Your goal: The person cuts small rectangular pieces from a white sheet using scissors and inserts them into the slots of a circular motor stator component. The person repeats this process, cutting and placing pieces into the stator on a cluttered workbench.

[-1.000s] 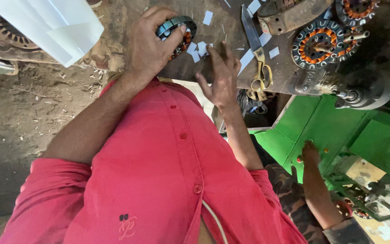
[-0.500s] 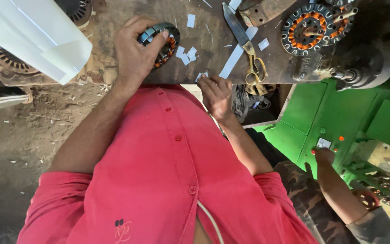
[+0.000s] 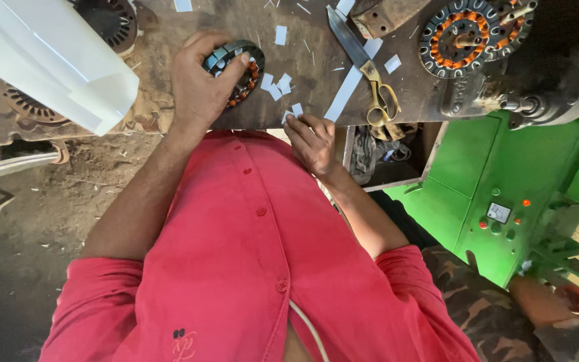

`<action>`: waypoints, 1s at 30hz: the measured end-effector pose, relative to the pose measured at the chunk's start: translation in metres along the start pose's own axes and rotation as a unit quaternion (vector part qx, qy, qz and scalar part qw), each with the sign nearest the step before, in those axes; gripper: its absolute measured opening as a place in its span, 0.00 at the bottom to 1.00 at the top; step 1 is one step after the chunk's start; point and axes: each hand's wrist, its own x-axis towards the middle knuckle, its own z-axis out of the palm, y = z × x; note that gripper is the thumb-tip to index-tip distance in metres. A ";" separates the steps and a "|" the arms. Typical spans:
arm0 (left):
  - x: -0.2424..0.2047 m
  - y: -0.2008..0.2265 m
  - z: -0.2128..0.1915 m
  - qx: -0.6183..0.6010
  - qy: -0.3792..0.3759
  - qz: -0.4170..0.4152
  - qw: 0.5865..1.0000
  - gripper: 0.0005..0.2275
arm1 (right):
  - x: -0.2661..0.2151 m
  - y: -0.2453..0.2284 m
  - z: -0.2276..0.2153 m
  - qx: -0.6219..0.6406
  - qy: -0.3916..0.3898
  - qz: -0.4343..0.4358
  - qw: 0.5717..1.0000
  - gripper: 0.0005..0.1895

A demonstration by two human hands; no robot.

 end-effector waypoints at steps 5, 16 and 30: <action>0.000 0.002 -0.002 -0.004 -0.003 -0.027 1.000 0.08 | -0.020 0.010 0.020 0.069 0.010 0.017 0.997 0.11; 0.016 0.018 -0.025 0.086 -0.134 0.048 0.986 0.20 | 0.075 -0.013 0.024 0.582 0.135 0.412 0.688 0.11; -0.014 -0.001 -0.001 -0.021 0.041 -0.022 0.999 0.11 | 0.154 -0.050 0.037 0.412 0.143 0.374 0.818 0.01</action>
